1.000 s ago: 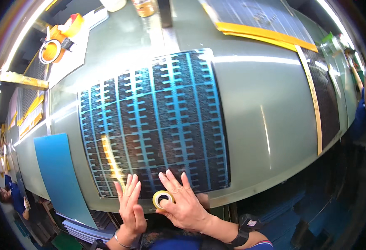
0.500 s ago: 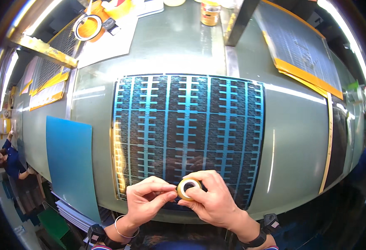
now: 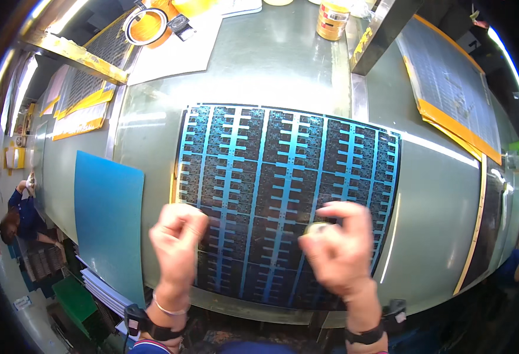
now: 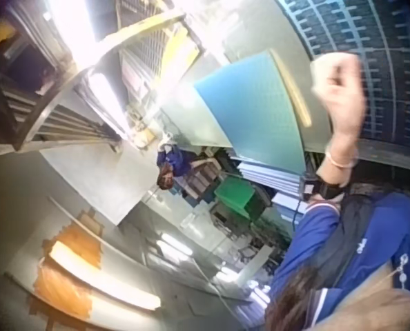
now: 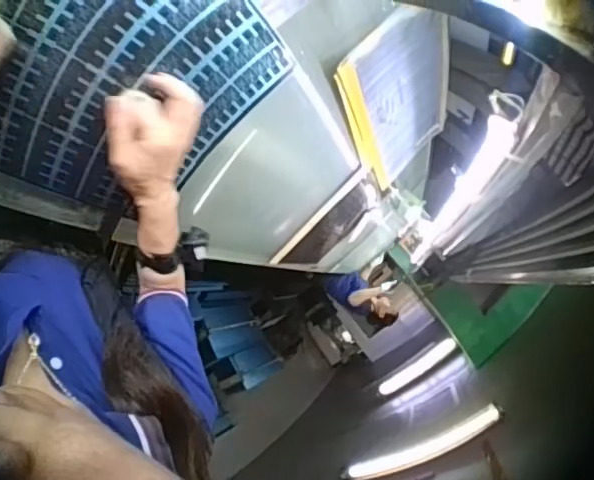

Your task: Inspecting electronic panels and applying tape at a fabrication workstation.

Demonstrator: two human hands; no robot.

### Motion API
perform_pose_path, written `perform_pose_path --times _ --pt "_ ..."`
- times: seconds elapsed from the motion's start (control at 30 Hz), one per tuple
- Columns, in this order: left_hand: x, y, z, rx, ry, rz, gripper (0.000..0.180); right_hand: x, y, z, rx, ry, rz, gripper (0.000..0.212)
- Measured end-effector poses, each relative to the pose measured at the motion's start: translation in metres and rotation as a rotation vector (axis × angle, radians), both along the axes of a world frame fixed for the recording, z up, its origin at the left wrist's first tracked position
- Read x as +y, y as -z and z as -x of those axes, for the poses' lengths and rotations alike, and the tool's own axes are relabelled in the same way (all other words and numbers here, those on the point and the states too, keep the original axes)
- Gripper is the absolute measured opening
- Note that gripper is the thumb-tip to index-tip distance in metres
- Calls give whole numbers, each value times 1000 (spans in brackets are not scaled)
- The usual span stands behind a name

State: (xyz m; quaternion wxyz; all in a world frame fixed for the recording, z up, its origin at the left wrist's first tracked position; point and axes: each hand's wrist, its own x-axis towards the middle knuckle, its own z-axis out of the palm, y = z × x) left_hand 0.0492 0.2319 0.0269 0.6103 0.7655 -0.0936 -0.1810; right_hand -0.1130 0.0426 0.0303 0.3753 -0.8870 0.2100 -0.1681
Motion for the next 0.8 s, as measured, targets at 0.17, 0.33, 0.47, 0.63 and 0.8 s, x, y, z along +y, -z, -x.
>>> perform_pose_path --times 0.17,0.33,0.47,0.63,0.8 --pt "26 24 -32 -220 -48 -253 6 -24 3 29 102 179 72 22" --pt "17 24 -25 -350 49 -380 8 -22 9 35 80 290 65 21" --pt "13 27 -24 -450 64 -426 8 -23 10 37 69 294 97 23" --pt "14 31 -25 -436 22 -405 10 -20 19 35 1 289 103 24" --pt "11 32 -17 -627 56 -571 10 -29 18 37 0 223 231 26"
